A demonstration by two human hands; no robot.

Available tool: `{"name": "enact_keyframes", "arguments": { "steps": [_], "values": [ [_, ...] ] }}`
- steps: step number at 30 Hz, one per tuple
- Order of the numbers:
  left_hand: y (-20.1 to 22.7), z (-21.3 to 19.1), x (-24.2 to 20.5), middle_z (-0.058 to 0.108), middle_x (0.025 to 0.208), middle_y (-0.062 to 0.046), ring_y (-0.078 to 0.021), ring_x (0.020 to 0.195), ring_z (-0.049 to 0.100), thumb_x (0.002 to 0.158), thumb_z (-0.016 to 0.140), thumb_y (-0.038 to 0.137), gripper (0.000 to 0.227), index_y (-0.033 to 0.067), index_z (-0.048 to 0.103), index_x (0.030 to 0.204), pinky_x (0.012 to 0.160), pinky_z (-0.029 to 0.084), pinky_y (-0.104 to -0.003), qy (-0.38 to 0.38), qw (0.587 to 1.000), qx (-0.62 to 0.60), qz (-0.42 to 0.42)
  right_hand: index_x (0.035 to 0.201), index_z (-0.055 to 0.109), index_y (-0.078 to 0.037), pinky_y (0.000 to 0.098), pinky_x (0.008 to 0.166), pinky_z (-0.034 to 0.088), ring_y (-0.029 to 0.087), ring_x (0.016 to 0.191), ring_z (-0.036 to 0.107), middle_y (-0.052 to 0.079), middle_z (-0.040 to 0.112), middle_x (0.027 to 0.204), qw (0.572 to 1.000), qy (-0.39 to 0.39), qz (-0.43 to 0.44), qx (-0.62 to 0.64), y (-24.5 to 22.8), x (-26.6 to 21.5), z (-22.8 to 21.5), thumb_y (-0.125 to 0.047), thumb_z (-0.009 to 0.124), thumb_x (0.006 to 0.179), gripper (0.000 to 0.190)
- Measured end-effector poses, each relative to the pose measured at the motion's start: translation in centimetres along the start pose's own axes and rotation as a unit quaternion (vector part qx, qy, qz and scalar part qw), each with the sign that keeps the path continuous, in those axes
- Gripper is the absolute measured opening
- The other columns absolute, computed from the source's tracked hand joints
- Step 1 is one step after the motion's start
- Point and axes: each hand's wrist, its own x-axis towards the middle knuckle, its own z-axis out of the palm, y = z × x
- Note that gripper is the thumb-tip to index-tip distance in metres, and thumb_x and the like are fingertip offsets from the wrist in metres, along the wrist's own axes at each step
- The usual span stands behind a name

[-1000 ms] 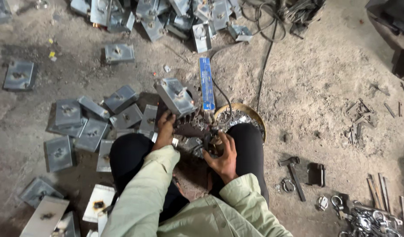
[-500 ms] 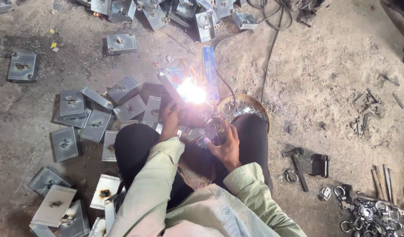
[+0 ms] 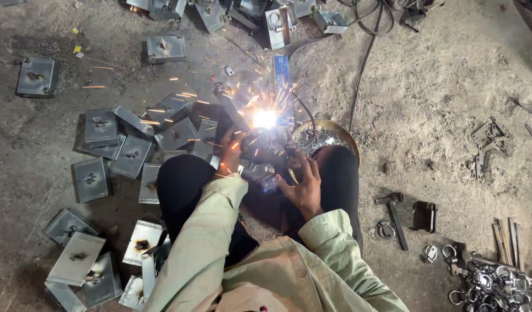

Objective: The person sits on the floor and uses a welding torch to attach small metal rings to square metal plates. They pick up a plate, position it on a gear-like jig, weld the ring, and then place the finished piece aside. This process is repeated for multiple plates.

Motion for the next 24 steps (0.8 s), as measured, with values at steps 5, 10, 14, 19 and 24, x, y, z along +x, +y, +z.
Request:
{"name": "enact_keyframes", "arguments": {
  "steps": [5,10,14,19,24],
  "values": [
    [1.2,0.3,-0.8,0.066,0.093,0.003,-0.0062,0.082,0.056,0.100,0.063,0.016,0.026,0.0038,0.070,0.122,0.069,0.047,-0.025,-0.042,0.994,0.006,0.105,0.141,0.057,-0.010,0.0412,0.091,0.059,0.031,0.105,0.070,0.017,0.063,0.125,1.000,0.002,0.025,0.012,0.2,0.2,0.0,-0.021,0.089,0.071,0.078],
    [1.6,1.2,-0.8,0.071,0.103,0.001,-0.0078,0.090,0.062,0.092,0.067,0.012,0.034,0.0035,0.068,0.125,0.077,0.051,-0.025,-0.002,0.995,-0.014,0.098,0.138,0.057,-0.010,0.0403,0.090,0.061,0.030,0.105,0.072,0.018,0.062,0.129,0.998,-0.001,0.037,0.048,0.6,-0.1,0.1,-0.024,0.089,0.074,0.073],
    [3.2,1.5,-2.0,0.069,0.097,-0.001,-0.0107,0.082,0.064,0.090,0.068,0.014,0.031,0.0049,0.065,0.120,0.069,0.053,-0.027,0.004,0.999,-0.022,0.023,0.142,0.056,-0.007,0.0430,0.091,0.059,0.035,0.109,0.069,0.021,0.061,0.127,0.999,-0.004,0.041,0.022,0.2,0.1,0.0,-0.023,0.088,0.071,0.079],
    [1.0,0.4,-0.3,0.065,0.094,0.002,-0.0071,0.079,0.055,0.096,0.069,0.016,0.026,0.0036,0.072,0.119,0.064,0.045,-0.026,0.031,0.994,0.088,0.058,0.141,0.056,-0.007,0.0445,0.095,0.057,0.038,0.114,0.067,0.020,0.063,0.128,1.000,-0.012,0.014,0.008,-0.5,0.4,-0.4,-0.021,0.088,0.073,0.076],
    [-0.2,0.0,0.5,0.064,0.091,0.002,-0.0085,0.077,0.058,0.092,0.065,0.012,0.031,0.0097,0.070,0.122,0.064,0.049,-0.026,0.007,0.999,0.019,0.049,0.138,0.058,-0.009,0.0430,0.096,0.058,0.034,0.114,0.069,0.016,0.067,0.124,1.000,-0.001,0.011,0.021,-0.2,0.4,-0.3,-0.021,0.087,0.075,0.070]
  ]
}}
